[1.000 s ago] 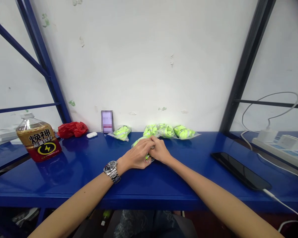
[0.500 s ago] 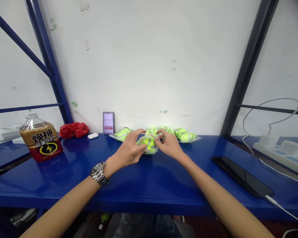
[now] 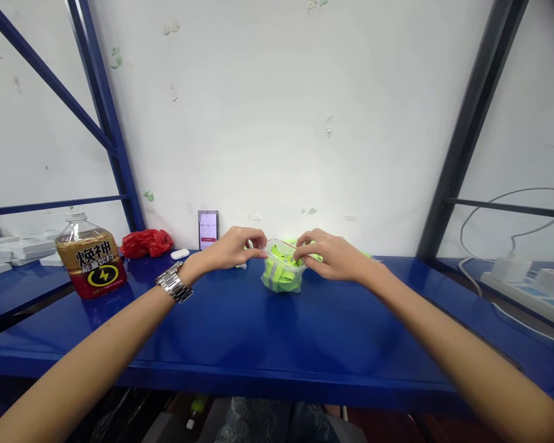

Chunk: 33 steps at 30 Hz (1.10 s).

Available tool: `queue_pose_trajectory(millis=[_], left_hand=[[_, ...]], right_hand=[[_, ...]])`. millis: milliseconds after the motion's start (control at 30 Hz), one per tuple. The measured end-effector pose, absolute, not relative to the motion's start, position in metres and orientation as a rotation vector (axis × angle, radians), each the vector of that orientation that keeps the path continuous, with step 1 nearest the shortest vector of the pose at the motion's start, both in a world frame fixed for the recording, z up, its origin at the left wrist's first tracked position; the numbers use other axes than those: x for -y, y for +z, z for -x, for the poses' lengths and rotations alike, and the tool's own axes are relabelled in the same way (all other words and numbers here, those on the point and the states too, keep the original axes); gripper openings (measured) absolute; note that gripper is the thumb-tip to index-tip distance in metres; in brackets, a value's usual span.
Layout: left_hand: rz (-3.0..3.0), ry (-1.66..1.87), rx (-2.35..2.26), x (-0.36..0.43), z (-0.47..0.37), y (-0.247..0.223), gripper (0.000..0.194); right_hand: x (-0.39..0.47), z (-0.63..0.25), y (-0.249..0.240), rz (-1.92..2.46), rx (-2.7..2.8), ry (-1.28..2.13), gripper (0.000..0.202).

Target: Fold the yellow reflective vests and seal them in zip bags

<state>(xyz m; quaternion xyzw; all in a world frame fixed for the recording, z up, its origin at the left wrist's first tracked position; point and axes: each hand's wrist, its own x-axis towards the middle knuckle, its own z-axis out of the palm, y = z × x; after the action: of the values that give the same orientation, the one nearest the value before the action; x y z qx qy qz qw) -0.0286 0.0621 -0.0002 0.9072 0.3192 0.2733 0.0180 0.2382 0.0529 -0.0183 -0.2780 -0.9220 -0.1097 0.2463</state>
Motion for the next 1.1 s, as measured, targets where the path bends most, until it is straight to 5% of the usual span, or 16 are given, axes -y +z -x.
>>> queue_pose_trajectory(millis=[233, 533, 867, 1000, 1100], left_hand=[[-2.794, 0.879, -1.024, -0.072, 0.029, 0.01, 0.022], [-2.56, 0.925, -0.926, -0.074, 0.031, 0.0, 0.025], [-2.934, 1.162, -1.059, -0.07, 0.018, -0.003, 0.012], [-3.016, 1.137, -1.02, -0.077, 0.019, -0.017, 0.005], [-3.034, 1.07, -1.061, -0.08, 0.022, -0.025, 0.007]], right_hand=[[-0.055, -0.252, -0.005, 0.735, 2.629, -0.082, 0.026], [-0.06, -0.25, -0.017, 0.66, 2.099, 0.648, 0.029], [-0.077, -0.243, -0.039, 0.654, 1.7, 0.48, 0.026], [-0.08, -0.246, -0.051, 0.688, 1.734, 0.445, 0.041], [-0.081, -0.249, -0.053, 0.766, 1.841, 0.256, 0.027]])
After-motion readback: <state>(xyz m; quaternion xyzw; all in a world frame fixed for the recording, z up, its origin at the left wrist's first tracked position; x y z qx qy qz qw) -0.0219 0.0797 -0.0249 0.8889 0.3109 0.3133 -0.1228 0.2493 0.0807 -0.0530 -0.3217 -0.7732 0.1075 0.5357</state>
